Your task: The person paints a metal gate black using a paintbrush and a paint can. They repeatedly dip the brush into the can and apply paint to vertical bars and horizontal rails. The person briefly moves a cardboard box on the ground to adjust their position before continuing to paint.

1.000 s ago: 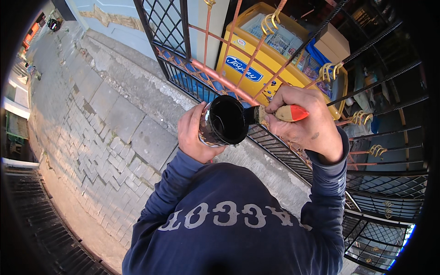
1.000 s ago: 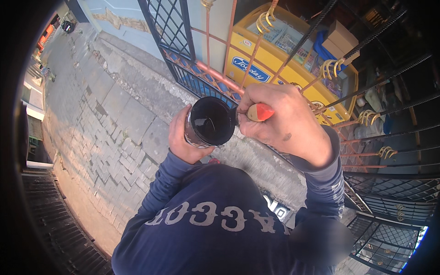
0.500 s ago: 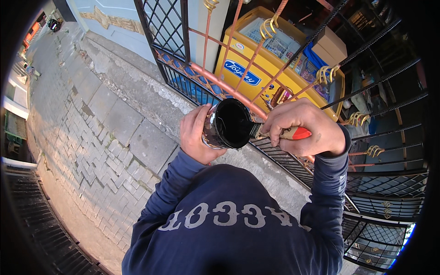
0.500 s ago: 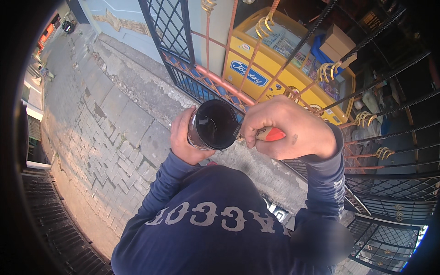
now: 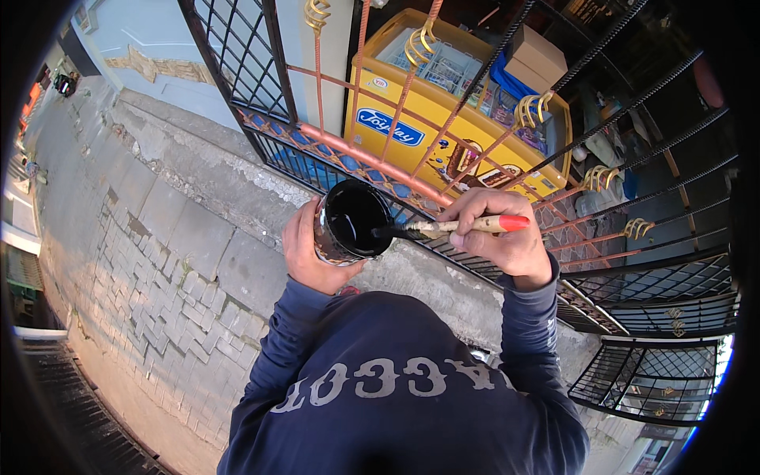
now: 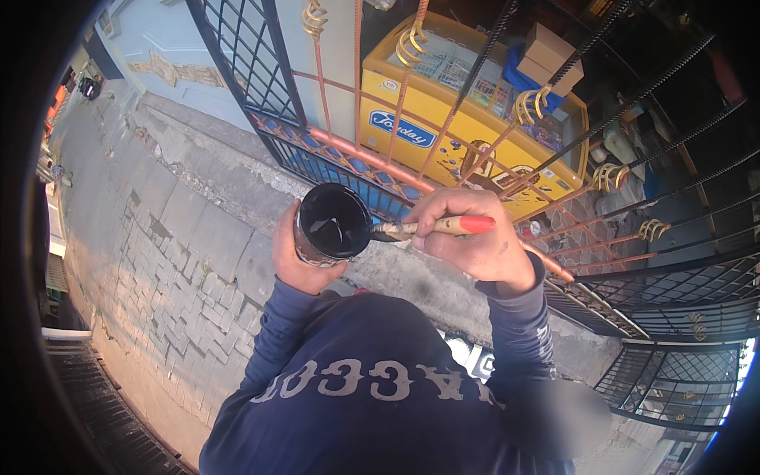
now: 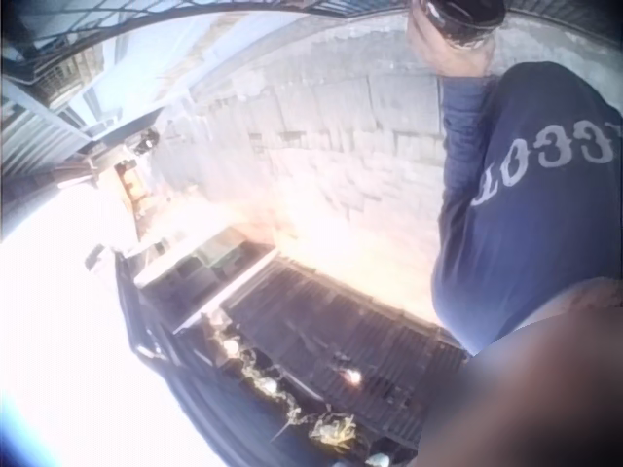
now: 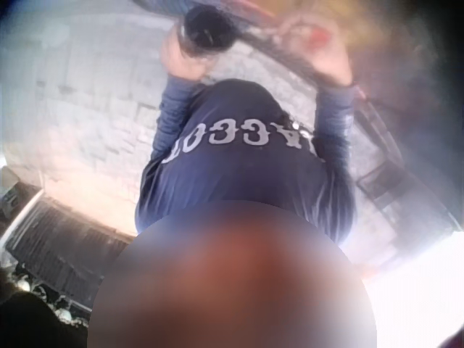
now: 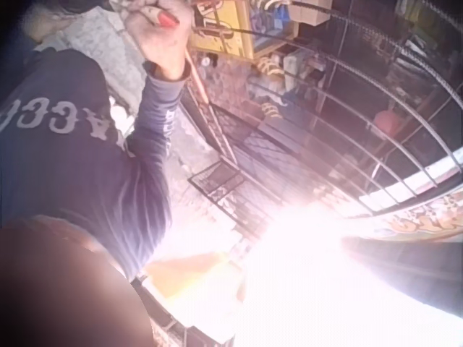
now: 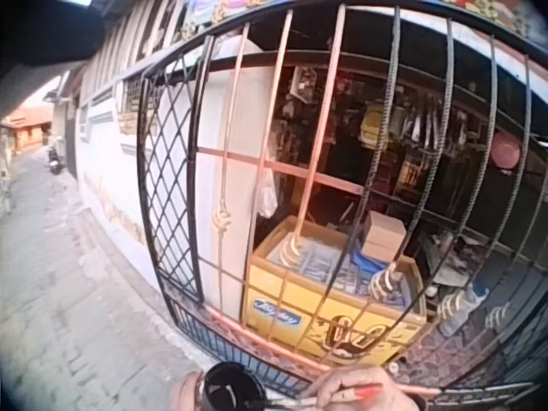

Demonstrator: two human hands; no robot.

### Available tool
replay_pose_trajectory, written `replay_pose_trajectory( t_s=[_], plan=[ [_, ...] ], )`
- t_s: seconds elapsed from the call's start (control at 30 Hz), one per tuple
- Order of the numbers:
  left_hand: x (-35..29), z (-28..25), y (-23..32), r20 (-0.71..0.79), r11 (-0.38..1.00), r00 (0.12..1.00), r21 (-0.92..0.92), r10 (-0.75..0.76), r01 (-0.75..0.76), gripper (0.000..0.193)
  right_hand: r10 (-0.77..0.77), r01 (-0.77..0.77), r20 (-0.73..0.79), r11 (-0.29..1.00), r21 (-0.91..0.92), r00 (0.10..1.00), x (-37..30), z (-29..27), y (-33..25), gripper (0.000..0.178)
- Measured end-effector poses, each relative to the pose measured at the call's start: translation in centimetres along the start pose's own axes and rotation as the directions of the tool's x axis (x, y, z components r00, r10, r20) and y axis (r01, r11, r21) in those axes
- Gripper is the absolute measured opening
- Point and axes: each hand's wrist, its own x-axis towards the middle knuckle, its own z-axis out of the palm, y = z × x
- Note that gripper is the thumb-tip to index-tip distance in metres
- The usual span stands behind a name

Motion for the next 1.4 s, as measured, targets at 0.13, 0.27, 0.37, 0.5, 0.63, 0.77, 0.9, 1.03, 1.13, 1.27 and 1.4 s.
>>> replay_pose_trajectory(
  t_s=[0.13,0.27,0.37,0.5,0.63,0.77,0.9,1.03,1.13,1.27,1.4],
  plan=[
    [-0.1,0.7,-0.4,0.023,1.0,1.0,-0.019,0.021,-0.021,0.117,0.306,-0.16,-0.254,0.869,0.469,0.918,-2.4,2.2,3.2,0.016],
    [0.0,1.3,-1.1,0.051,0.995,0.998,-0.09,-0.035,0.04,0.117,0.429,-0.2,-0.323,0.809,0.553,0.844,-4.3,2.1,6.2,0.016],
    [0.0,1.5,-1.7,0.026,0.975,0.995,-0.2,-0.092,0.096,0.117,0.464,-0.052,-0.439,0.731,0.68,0.769,-5.8,1.5,8.2,0.018],
    [-0.9,0.5,-2.0,0.049,0.965,0.986,-0.205,-0.16,0.166,0.121,0.383,0.059,-0.708,0.857,0.512,0.593,-5.1,1.0,13.9,0.014],
    [-2.0,-1.4,-1.9,0.16,0.942,0.96,-0.212,-0.23,0.261,0.13,0.184,-0.034,-0.881,0.982,0.188,0.437,-0.2,0.1,20.1,0.017],
    [-3.1,-3.3,-1.2,0.189,0.971,0.954,-0.008,-0.233,0.239,0.131,-0.29,-0.028,-0.917,0.951,-0.309,0.275,5.8,-1.0,22.8,0.013],
    [-3.5,-4.0,-0.5,0.226,0.953,0.926,0.045,-0.301,0.299,0.131,-0.326,-0.021,-0.895,0.937,-0.349,0.304,7.8,0.1,22.9,0.011],
    [-3.4,-4.5,-0.5,0.23,0.95,0.922,0.058,-0.312,0.307,0.13,-0.302,-0.035,-0.905,0.944,-0.327,0.301,7.8,0.8,22.9,0.013],
    [-3.3,-4.5,-0.6,0.235,0.945,0.917,0.041,-0.323,0.323,0.128,-0.307,-0.026,-0.891,0.942,-0.335,0.334,8.0,0.5,23.1,0.013],
    [-3.0,-4.2,-0.6,0.237,0.954,0.924,0.046,-0.299,0.297,0.126,-0.336,-0.014,-0.894,0.934,-0.356,0.296,8.0,0.1,23.0,0.014],
    [-2.7,-3.9,-0.5,0.271,0.963,0.924,0.091,-0.269,0.254,0.127,-0.327,0.018,-0.881,0.94,-0.342,0.342,8.1,0.0,22.6,0.013]
  ],
)
